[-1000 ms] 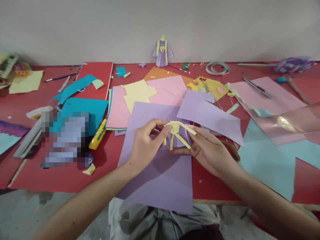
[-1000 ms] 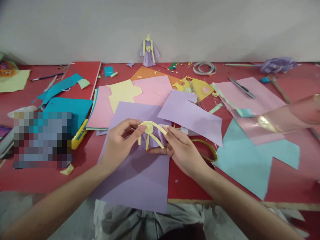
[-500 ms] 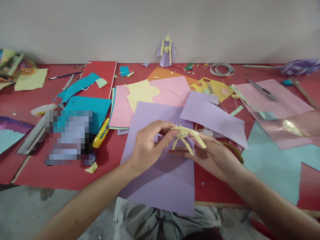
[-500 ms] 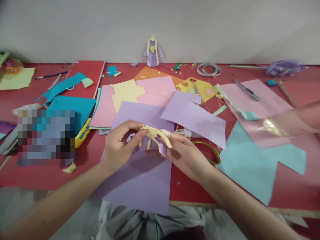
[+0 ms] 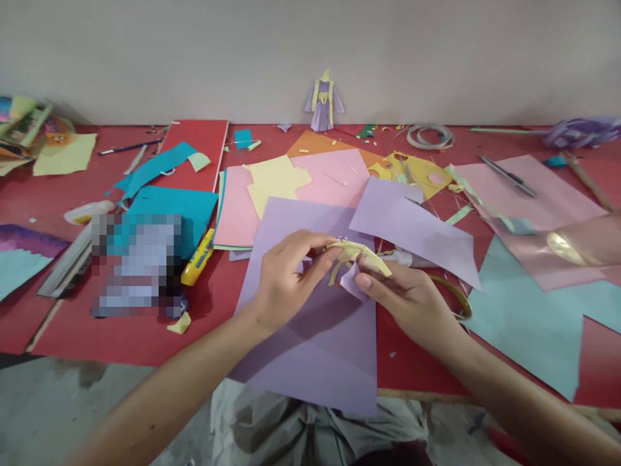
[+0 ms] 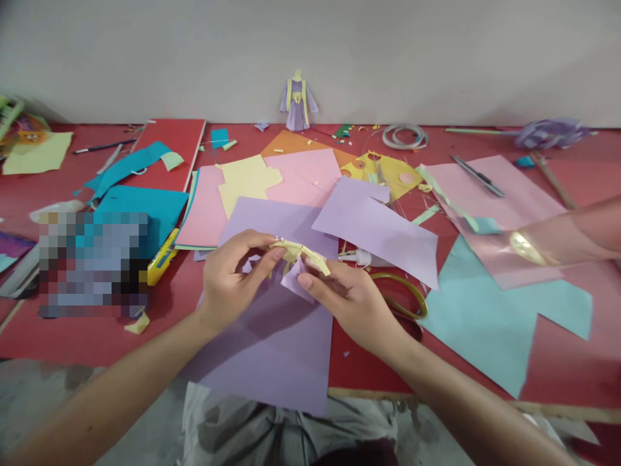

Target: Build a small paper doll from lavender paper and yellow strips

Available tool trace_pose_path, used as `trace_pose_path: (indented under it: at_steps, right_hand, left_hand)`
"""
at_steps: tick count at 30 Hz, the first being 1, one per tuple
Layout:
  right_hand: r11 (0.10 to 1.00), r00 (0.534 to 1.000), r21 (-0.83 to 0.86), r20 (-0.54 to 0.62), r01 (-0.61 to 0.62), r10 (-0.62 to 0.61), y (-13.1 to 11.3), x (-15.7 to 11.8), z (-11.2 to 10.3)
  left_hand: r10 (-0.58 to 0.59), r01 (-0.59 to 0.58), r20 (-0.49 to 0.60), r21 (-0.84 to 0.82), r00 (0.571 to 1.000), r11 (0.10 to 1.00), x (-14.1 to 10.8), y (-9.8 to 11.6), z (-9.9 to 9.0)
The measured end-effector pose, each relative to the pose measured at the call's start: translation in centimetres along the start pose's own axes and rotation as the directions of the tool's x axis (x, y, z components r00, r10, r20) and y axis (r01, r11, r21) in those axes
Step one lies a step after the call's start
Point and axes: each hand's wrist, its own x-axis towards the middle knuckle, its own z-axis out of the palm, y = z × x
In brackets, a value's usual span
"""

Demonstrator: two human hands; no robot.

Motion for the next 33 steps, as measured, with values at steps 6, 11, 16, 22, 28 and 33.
trace_pose_path:
  at_steps: [6,11,16,22,28,33]
  right_hand:
    - [0.974,0.998,-0.218,-0.018,0.058,-0.063,-0.03,-0.25,0.3]
    - [0.95,0.992,-0.295,-0.025,0.107,-0.12,0.04,-0.18,0.39]
    - [0.974,0.995,-0.211,-0.036,0.08,-0.09,0.08,-0.12,0.43]
    - [0.954,0.99,-0.284,-0.073,0.096,-0.121,0.1,-0.15,0.45]
    - [0.951,0.994,-0.303,-0.068,0.062,-0.086,0.1,-0.23,0.44]
    - [0.956,0.989,-0.275,-0.067,0.106,-0.129,-0.1,-0.26,0.43]
  left_hand:
    - [0.069,-0.069,0.006,0.038,0.998,0.997,0.01,-0.03,0.09]
    - [0.028,-0.029,0.009,0.031,1.0,0.999,-0.05,0.12,0.14]
    - [0.004,-0.005,0.021,0.014,1.0,1.0,-0.08,0.27,0.16]
    - [-0.003,0.004,0.03,-0.012,1.0,1.0,-0.15,0.32,0.23]
    - [-0.005,0.006,0.04,-0.023,0.999,1.0,-0.14,0.37,0.18]
    - [-0.006,0.007,0.033,-0.026,0.999,1.0,-0.1,0.33,0.15]
